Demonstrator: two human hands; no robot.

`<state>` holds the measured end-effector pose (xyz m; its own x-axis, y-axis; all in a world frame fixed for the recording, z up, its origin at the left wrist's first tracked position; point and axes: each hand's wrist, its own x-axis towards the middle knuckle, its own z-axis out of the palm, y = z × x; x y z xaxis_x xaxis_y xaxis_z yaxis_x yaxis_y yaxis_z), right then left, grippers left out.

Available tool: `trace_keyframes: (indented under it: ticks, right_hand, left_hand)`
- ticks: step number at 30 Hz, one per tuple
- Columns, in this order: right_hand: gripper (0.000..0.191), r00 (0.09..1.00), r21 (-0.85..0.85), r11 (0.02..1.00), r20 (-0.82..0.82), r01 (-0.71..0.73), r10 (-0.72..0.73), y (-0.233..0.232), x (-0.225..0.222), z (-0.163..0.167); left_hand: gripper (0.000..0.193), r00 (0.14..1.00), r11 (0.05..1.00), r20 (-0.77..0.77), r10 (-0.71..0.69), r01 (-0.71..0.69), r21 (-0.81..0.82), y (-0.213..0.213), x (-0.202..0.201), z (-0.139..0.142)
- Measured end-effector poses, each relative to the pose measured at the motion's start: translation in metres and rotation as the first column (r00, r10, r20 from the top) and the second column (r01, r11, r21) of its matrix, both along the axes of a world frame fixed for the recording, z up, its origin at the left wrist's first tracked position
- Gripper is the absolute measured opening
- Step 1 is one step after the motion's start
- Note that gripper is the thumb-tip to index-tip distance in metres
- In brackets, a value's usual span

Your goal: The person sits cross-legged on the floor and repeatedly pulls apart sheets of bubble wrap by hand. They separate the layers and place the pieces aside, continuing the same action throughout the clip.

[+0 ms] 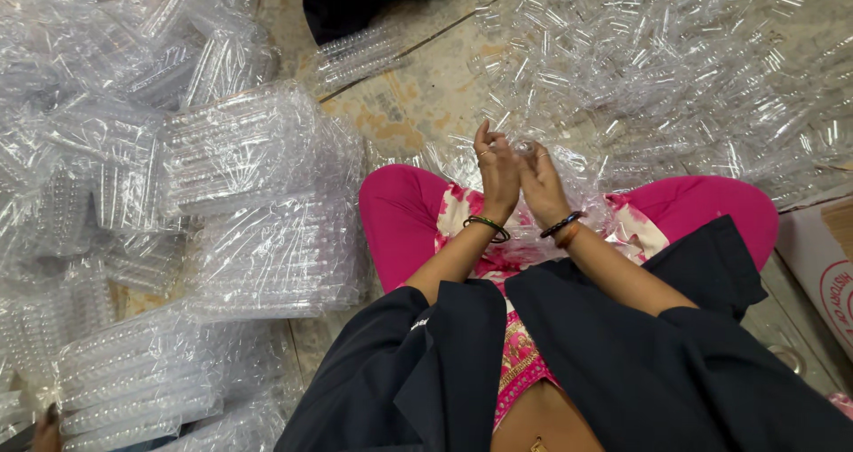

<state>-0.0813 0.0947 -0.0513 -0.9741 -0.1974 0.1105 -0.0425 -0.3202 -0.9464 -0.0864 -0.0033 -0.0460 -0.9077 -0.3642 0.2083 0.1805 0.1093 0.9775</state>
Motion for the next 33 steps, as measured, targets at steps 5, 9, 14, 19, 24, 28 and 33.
trace_keyframes:
  ticks: [5,9,14,19,24,28,33]
  right_hand:
    - [0.046,0.998,0.063,0.998,-0.057,-0.002,0.006,0.003,0.008,0.005]
    - [0.041,0.975,-0.073,0.978,0.097,-0.193,0.200,0.031,0.006,0.024]
    - [0.048,0.798,-0.555,0.716,0.145,-0.424,0.585,0.046,0.019,0.037]
    - [0.047,0.835,-0.479,0.812,0.251,-0.333,0.490,0.035,0.033,0.023]
    - [0.039,0.981,0.096,0.994,0.192,-0.051,0.032,0.061,0.020,0.009]
    - [0.039,0.988,0.088,0.994,0.135,0.064,-0.075,0.098,0.012,0.004]
    - [0.035,0.951,0.051,0.994,0.288,0.099,-0.110,0.110,0.016,-0.002]
  left_hand:
    - [0.048,0.962,0.962,-0.007,-0.272,0.272,-0.013,-0.005,-0.006,0.009]
    - [0.041,0.757,0.679,0.094,-0.646,0.515,0.523,-0.024,-0.002,0.040]
    - [0.036,0.495,0.249,-0.145,-0.857,0.644,0.723,-0.042,0.012,0.065]
    - [0.030,0.573,0.432,-0.029,-0.819,0.649,0.626,-0.036,0.009,0.026]
    - [0.036,0.820,0.813,0.150,-0.553,0.570,-0.121,-0.038,0.022,-0.018]
    - [0.058,0.666,0.400,0.232,-0.709,0.650,-0.646,-0.052,0.062,-0.019]
    - [0.090,0.548,0.027,0.499,-0.671,0.691,-0.723,-0.028,0.084,0.001]
